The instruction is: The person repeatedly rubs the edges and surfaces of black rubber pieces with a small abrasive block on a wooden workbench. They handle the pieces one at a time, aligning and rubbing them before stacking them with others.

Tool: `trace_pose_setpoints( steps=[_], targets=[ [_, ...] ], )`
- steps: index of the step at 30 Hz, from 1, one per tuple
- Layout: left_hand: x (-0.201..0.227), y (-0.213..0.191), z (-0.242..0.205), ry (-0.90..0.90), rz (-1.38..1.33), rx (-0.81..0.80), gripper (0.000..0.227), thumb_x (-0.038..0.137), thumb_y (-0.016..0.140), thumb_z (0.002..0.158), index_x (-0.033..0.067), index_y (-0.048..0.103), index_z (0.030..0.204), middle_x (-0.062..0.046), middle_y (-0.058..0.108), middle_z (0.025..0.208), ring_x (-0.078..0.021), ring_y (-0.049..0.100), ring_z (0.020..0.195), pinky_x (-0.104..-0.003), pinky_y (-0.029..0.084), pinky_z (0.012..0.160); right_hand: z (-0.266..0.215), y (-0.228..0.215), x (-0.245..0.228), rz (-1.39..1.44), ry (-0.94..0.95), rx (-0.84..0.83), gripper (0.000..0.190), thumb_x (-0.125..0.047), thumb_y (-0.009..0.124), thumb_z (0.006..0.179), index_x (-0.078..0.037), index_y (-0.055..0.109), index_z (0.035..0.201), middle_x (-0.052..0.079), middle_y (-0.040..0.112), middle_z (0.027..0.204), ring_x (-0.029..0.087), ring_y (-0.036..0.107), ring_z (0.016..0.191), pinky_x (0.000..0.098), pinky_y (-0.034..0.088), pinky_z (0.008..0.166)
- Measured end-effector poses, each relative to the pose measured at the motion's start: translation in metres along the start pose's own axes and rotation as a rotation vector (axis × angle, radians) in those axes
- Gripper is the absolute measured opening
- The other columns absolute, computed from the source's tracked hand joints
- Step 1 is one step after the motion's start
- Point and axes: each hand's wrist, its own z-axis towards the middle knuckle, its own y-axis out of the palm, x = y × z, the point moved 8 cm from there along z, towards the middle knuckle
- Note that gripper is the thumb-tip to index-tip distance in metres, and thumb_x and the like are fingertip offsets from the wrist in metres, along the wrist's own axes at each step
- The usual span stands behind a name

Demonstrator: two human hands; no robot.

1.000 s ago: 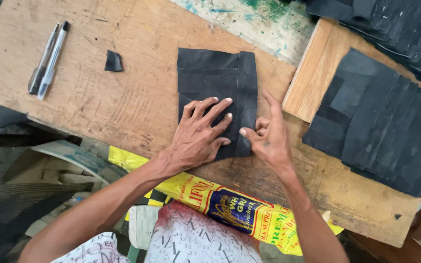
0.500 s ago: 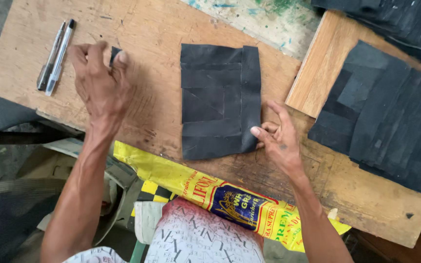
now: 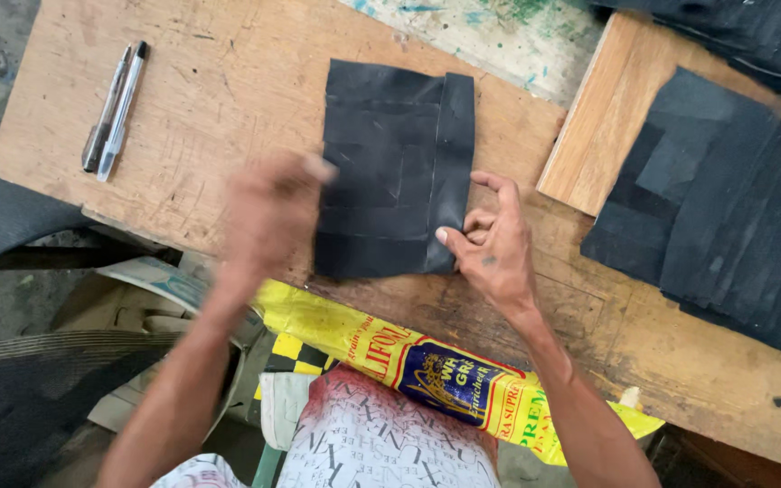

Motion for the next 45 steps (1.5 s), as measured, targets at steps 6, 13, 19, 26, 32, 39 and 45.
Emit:
trace_pose_setpoints(
  steps=[6, 13, 19, 26, 32, 39, 45],
  targets=[
    [0.044, 0.103, 0.0, 0.081, 0.373, -0.351, 0.027, 0.03, 0.072, 0.09, 0.0117, 0.071, 0.07, -0.015, 0.07, 0.067, -0.0375, 0.067, 0.06, -0.049, 0.05, 0.053, 0.008, 0.005, 0.011, 0.142, -0.004, -0.054, 0.071, 0.009, 0.076, 0.083, -0.004, 0.039, 0.141, -0.001, 0.058, 0.072, 0.003, 0.055, 0.059, 0.0206, 0.043, 0.049],
    [0.011, 0.006, 0.031, 0.018, 0.374, -0.121, 0.012, 0.01, 0.065, 0.093, 0.0067, 0.071, 0.082, -0.017, 0.073, 0.082, -0.0345, 0.07, 0.071, -0.047, 0.054, 0.064, 0.006, -0.004, 0.005, 0.083, -0.015, -0.205, 0.084, 0.007, 0.075, 0.083, -0.011, 0.039, 0.157, 0.001, 0.051, 0.073, 0.006, 0.049, 0.056, 0.0233, 0.043, 0.046],
    [0.021, 0.05, 0.013, -0.138, 0.016, -0.152, 0.015, 0.015, 0.075, 0.086, 0.0031, 0.071, 0.092, -0.017, 0.07, 0.073, -0.0296, 0.071, 0.062, -0.041, 0.054, 0.055, 0.004, -0.015, -0.055, -0.533, -0.461, 0.016, 0.049, 0.002, 0.08, 0.079, -0.003, 0.066, 0.125, 0.013, 0.067, 0.1, 0.027, 0.062, 0.083, 0.0401, 0.051, 0.077],
    [0.017, 0.113, 0.077, 0.046, 0.237, -0.073, 0.028, 0.024, 0.071, 0.089, 0.0062, 0.064, 0.069, -0.02, 0.062, 0.06, -0.0422, 0.062, 0.056, -0.052, 0.047, 0.05, 0.011, 0.01, -0.054, -0.375, -0.76, 0.22, 0.022, 0.005, 0.075, 0.083, -0.002, 0.076, 0.103, 0.014, 0.07, 0.123, 0.034, 0.062, 0.115, 0.0425, 0.051, 0.099],
    [0.006, 0.123, 0.078, 0.069, 0.287, -0.233, 0.03, 0.023, 0.069, 0.089, 0.0075, 0.062, 0.065, -0.022, 0.061, 0.061, -0.0427, 0.062, 0.056, -0.053, 0.049, 0.053, 0.013, 0.006, -0.043, -0.34, -0.759, 0.219, 0.022, 0.006, 0.077, 0.083, -0.003, 0.076, 0.103, 0.013, 0.07, 0.123, 0.033, 0.063, 0.114, 0.0413, 0.052, 0.099],
    [0.012, 0.124, 0.077, 0.087, 0.246, -0.254, 0.02, 0.023, 0.071, 0.082, 0.0086, 0.069, 0.068, -0.02, 0.064, 0.062, -0.0432, 0.065, 0.06, -0.053, 0.051, 0.057, 0.012, 0.008, -0.044, -0.328, -0.761, 0.211, 0.022, 0.005, 0.078, 0.081, -0.003, 0.076, 0.102, 0.014, 0.07, 0.122, 0.034, 0.064, 0.114, 0.0419, 0.051, 0.1],
    [0.009, 0.137, 0.076, 0.06, 0.298, -0.301, 0.021, 0.025, 0.072, 0.084, 0.009, 0.071, 0.07, -0.022, 0.064, 0.064, -0.0446, 0.064, 0.061, -0.056, 0.051, 0.058, 0.012, 0.005, -0.045, -0.306, -0.765, 0.211, 0.022, 0.005, 0.078, 0.083, -0.003, 0.076, 0.103, 0.013, 0.071, 0.122, 0.032, 0.064, 0.114, 0.0406, 0.052, 0.1]
  ],
)
